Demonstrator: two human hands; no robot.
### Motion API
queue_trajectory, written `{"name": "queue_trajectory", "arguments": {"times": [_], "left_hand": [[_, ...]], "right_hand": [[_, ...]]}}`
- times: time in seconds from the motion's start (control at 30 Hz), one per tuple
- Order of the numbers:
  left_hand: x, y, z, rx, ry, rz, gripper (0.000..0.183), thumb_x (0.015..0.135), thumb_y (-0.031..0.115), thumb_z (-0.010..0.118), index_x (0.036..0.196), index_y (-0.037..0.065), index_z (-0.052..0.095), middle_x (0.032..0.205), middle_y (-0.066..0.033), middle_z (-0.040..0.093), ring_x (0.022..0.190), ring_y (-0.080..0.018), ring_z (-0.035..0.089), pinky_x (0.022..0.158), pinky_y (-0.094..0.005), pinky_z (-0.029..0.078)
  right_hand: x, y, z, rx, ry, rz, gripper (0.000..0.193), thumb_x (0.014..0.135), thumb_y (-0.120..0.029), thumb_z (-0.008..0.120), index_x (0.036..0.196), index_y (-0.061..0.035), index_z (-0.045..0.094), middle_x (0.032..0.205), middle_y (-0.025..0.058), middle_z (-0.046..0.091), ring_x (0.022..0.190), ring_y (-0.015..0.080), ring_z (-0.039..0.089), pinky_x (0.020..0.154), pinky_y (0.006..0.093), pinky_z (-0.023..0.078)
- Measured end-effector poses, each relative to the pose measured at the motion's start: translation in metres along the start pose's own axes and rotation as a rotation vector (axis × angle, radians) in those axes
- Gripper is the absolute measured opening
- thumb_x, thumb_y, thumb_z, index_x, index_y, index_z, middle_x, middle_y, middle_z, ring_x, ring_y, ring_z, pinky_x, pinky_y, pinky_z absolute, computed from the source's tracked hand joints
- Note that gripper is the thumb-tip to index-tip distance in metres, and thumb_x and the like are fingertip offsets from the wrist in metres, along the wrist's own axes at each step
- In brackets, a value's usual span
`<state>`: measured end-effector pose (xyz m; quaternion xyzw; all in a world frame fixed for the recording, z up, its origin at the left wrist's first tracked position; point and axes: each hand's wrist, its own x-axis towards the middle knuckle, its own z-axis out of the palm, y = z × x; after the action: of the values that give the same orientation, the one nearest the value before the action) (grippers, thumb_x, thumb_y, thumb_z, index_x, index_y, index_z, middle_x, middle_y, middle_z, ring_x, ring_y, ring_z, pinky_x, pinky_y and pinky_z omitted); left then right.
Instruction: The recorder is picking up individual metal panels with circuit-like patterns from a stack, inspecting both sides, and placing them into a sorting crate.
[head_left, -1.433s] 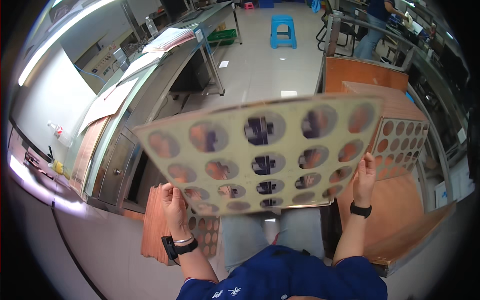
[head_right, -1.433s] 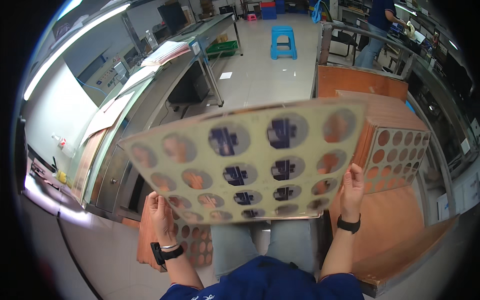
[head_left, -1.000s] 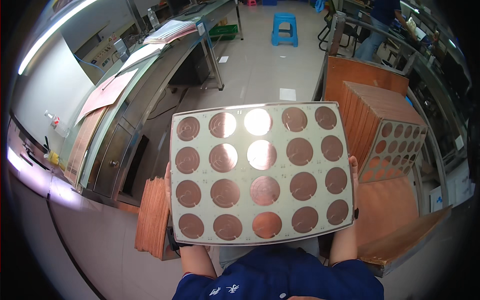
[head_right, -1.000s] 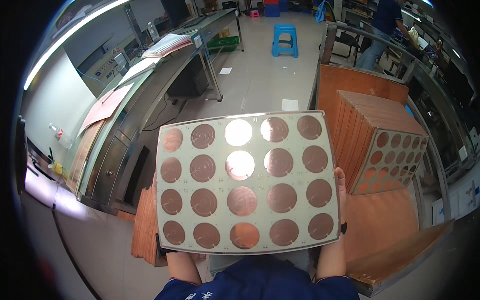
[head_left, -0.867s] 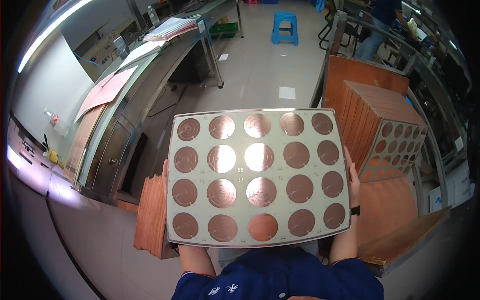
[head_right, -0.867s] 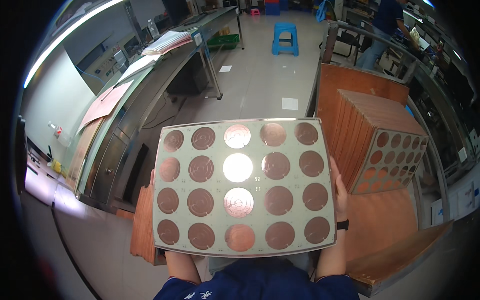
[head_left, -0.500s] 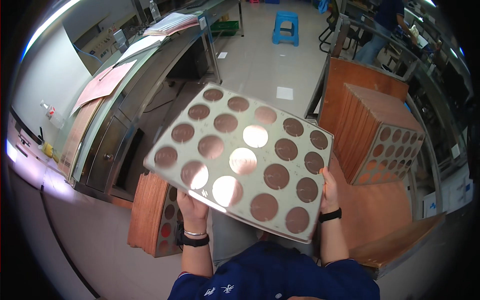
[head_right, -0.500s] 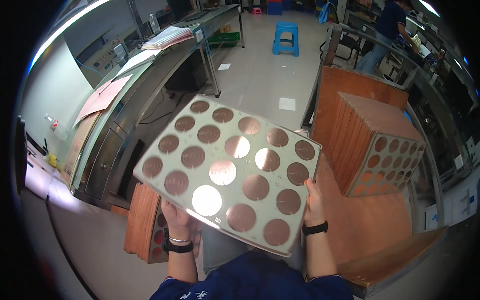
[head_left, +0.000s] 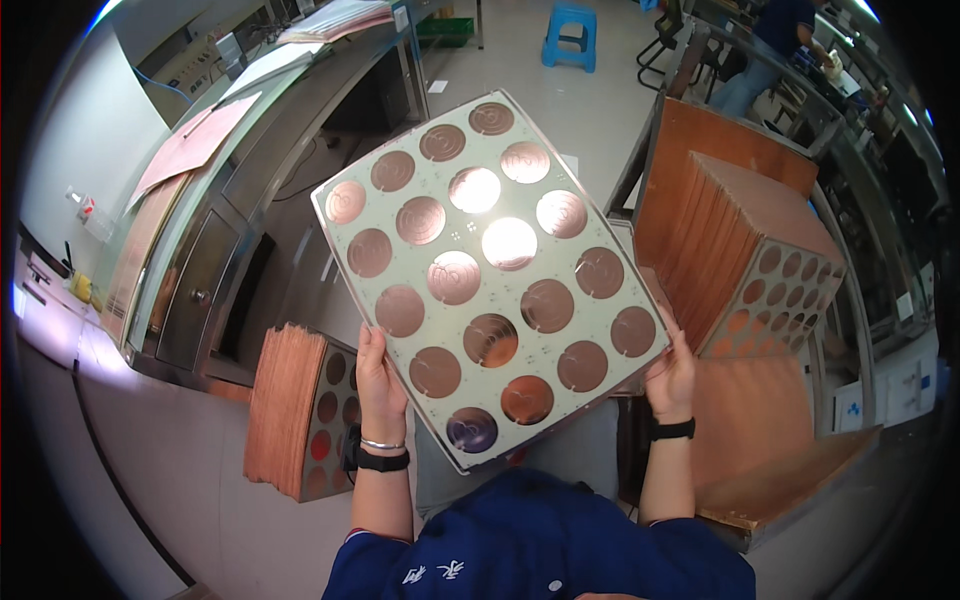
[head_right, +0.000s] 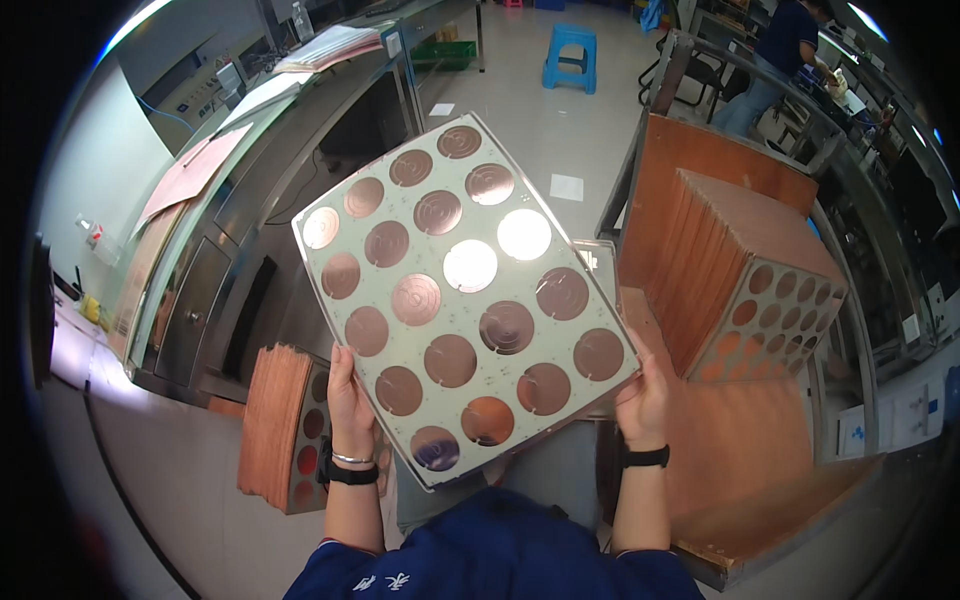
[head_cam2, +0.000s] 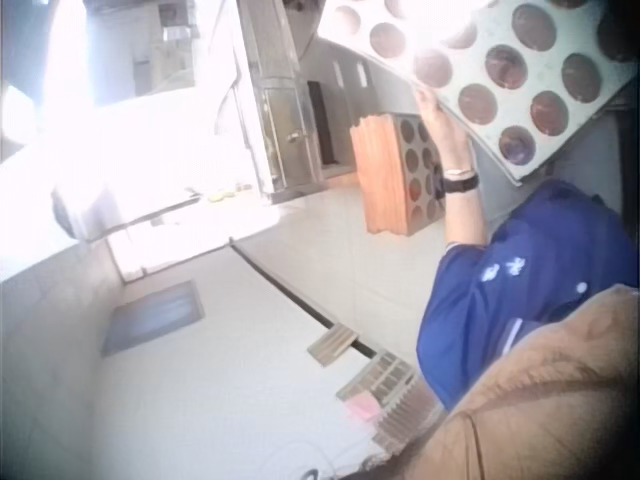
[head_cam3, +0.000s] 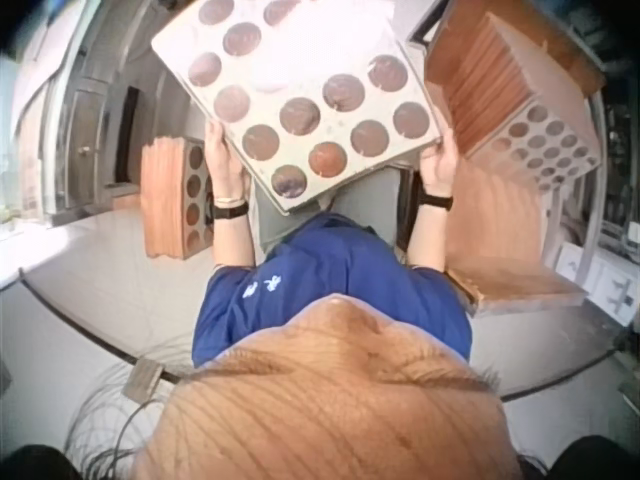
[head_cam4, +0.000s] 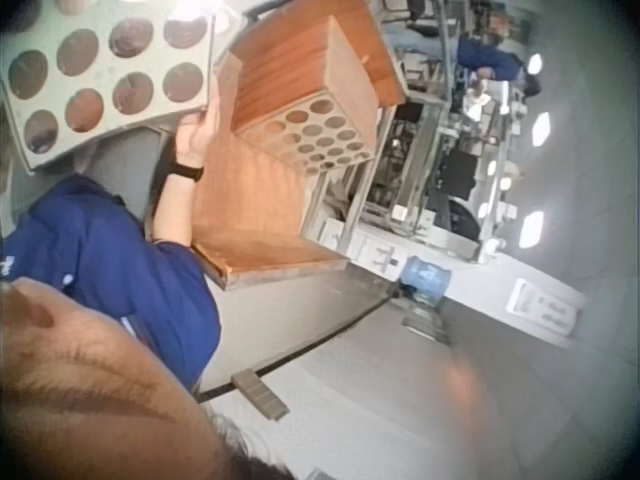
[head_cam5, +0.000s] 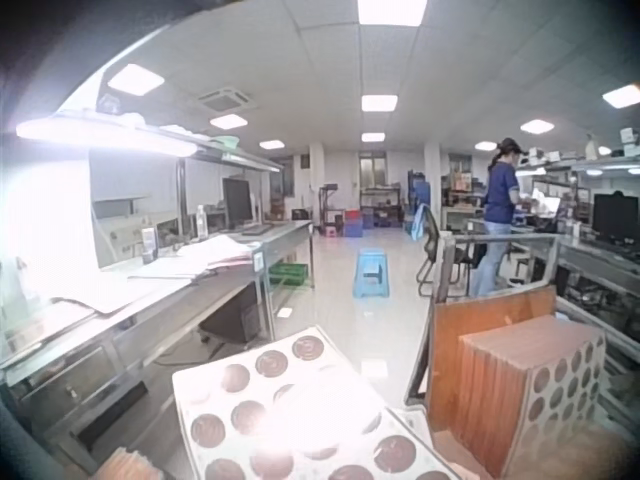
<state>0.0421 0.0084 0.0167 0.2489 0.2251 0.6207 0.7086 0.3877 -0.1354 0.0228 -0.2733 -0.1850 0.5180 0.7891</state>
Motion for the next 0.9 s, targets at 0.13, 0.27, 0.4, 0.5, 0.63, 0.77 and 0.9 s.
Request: {"name": "queue_trajectory", "arguments": {"times": [0.13, 0.27, 0.4, 0.5, 0.63, 0.77, 0.9], "left_hand": [[0.002, 0.003, -0.001, 0.03, 0.023, -0.022, 0.03, 0.097, 0.013, 0.041, 0.125, 0.002, 0.043, 0.118, -0.0088, 0.056, 0.107, -0.018, 0.055, 0.092, -0.0312, 0.046], [0.009, 0.003, 0.0, 0.028, 0.05, -0.048, 0.028, 0.097, 0.013, 0.042, 0.123, 0.002, 0.045, 0.115, -0.0087, 0.058, 0.104, -0.0174, 0.057, 0.09, -0.0304, 0.048], [0.011, 0.003, -0.01, 0.011, 0.031, -0.083, 0.028, 0.097, 0.013, 0.043, 0.122, 0.002, 0.046, 0.114, -0.0083, 0.058, 0.103, -0.0171, 0.058, 0.088, -0.0299, 0.049], [0.009, 0.008, -0.007, 0.026, 0.041, -0.084, 0.027, 0.097, 0.013, 0.043, 0.121, 0.002, 0.046, 0.114, -0.0082, 0.058, 0.102, -0.0172, 0.058, 0.087, -0.0296, 0.049], [0.005, 0.011, -0.005, 0.06, -0.023, -0.09, 0.025, 0.097, 0.014, 0.044, 0.119, 0.002, 0.048, 0.113, -0.0081, 0.058, 0.099, -0.0161, 0.059, 0.085, -0.0292, 0.05], [0.003, 0.017, 0.003, 0.064, -0.115, -0.065, 0.026, 0.095, 0.014, 0.049, 0.118, 0.001, 0.046, 0.111, -0.0088, 0.058, 0.099, -0.0153, 0.058, 0.087, -0.0288, 0.048], [-0.001, 0.027, 0.029, 0.109, -0.146, 0.003, 0.028, 0.094, 0.014, 0.052, 0.117, 0.002, 0.045, 0.112, -0.0098, 0.058, 0.101, -0.0161, 0.057, 0.088, -0.0299, 0.048]], "right_hand": [[0.002, -0.013, 0.002, -0.284, 0.086, -0.057, 0.041, 0.098, -0.016, 0.038, 0.132, 0.0065, 0.039, 0.122, 0.0177, 0.054, 0.11, 0.0213, 0.055, 0.095, 0.0319, 0.043], [0.001, -0.014, 0.007, -0.297, 0.085, -0.05, 0.039, 0.097, -0.012, 0.038, 0.131, 0.0063, 0.04, 0.119, 0.017, 0.056, 0.106, 0.0196, 0.056, 0.092, 0.0312, 0.045], [0.004, -0.011, 0.008, -0.293, 0.098, -0.023, 0.038, 0.097, -0.012, 0.038, 0.132, 0.0054, 0.039, 0.116, 0.016, 0.058, 0.104, 0.0184, 0.057, 0.09, 0.0304, 0.046], [0.008, -0.011, 0.008, -0.307, 0.094, 0.015, 0.04, 0.097, -0.016, 0.039, 0.131, 0.0049, 0.04, 0.113, 0.0146, 0.059, 0.103, 0.0166, 0.057, 0.088, 0.0284, 0.046], [0.018, -0.021, 0.008, -0.527, -0.091, 0.129, 0.045, 0.098, -0.029, 0.042, 0.128, 0.0044, 0.043, 0.109, 0.0117, 0.06, 0.098, 0.0135, 0.058, 0.084, 0.0244, 0.045], [0.04, -0.034, 0.036, -0.696, -0.224, 0.102, 0.047, 0.097, -0.035, 0.044, 0.124, 0.003, 0.048, 0.107, 0.0079, 0.06, 0.095, 0.0109, 0.057, 0.082, 0.023, 0.045], [0.053, -0.038, 0.053, -0.711, -0.185, -0.094, 0.037, 0.096, -0.025, 0.048, 0.122, 0.0024, 0.047, 0.11, 0.0074, 0.059, 0.098, 0.0114, 0.056, 0.085, 0.0238, 0.045]]}}
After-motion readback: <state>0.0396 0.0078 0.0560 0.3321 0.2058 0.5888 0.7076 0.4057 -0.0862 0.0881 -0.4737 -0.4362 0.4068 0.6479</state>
